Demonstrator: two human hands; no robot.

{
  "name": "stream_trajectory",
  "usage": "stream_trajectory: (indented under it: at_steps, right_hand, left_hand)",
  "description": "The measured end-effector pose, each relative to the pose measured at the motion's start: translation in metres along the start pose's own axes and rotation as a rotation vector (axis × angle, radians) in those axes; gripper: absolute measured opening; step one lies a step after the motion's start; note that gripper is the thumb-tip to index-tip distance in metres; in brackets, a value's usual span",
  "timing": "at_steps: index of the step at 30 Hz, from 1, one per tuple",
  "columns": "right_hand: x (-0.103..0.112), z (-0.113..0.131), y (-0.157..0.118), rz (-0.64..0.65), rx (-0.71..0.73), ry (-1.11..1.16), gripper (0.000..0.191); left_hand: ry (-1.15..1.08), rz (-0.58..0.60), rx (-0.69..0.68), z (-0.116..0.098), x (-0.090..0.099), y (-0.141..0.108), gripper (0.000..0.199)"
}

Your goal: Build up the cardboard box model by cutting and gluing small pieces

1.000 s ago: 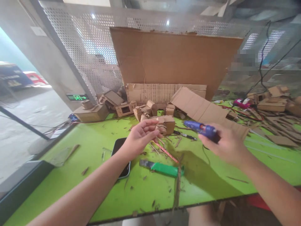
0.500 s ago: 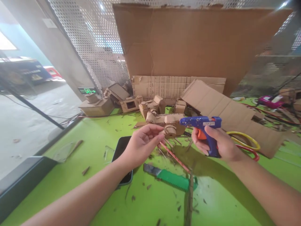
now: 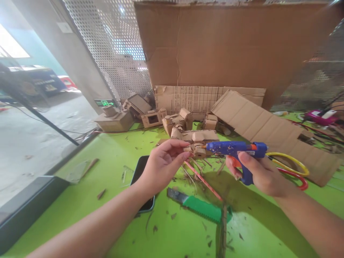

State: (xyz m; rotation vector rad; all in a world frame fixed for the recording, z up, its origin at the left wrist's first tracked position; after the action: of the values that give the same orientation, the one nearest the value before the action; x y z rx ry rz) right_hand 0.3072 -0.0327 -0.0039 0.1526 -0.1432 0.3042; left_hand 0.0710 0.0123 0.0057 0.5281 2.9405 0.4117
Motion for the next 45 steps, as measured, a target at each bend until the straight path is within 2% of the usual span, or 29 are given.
stream_trajectory:
  at_steps: [10, 16, 22, 30, 40, 45]
  right_hand:
    - [-0.002, 0.011, 0.000, -0.003, 0.075, -0.224, 0.048]
    - [0.000, 0.004, -0.003, 0.021, 0.042, -0.190, 0.047]
    - [0.001, 0.003, -0.002, 0.015, 0.072, -0.198, 0.048]
    - [0.006, -0.008, -0.007, 0.030, 0.013, -0.213, 0.044]
    - [0.009, -0.007, -0.006, -0.012, 0.014, -0.218, 0.044]
    - [0.007, -0.008, -0.007, 0.031, 0.022, -0.217, 0.046]
  left_hand:
    - [0.005, 0.002, 0.015, -0.002, -0.003, -0.001, 0.019]
    - [-0.007, 0.001, 0.016, -0.003, -0.002, -0.001, 0.020]
    - [-0.057, 0.059, -0.021, 0.000, -0.005, -0.001, 0.019]
    - [-0.050, 0.047, -0.016, -0.001, -0.005, -0.001, 0.017]
    - [-0.071, 0.050, -0.007, -0.002, -0.005, -0.001, 0.017]
    - [-0.086, 0.063, 0.009, -0.001, -0.006, -0.001, 0.018]
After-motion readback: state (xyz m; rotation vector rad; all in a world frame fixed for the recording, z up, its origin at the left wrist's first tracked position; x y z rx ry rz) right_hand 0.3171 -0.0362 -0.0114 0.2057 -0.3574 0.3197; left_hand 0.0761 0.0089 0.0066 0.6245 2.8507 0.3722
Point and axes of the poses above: each hand's wrist, its own y-axis towards the middle knuckle, its own x-axis out of the back of the hand, z = x × y, the point moved 7 cm from there along y, towards the middle knuckle, and after that the axes turned 3 degrees about z, right-handed, at the moved point
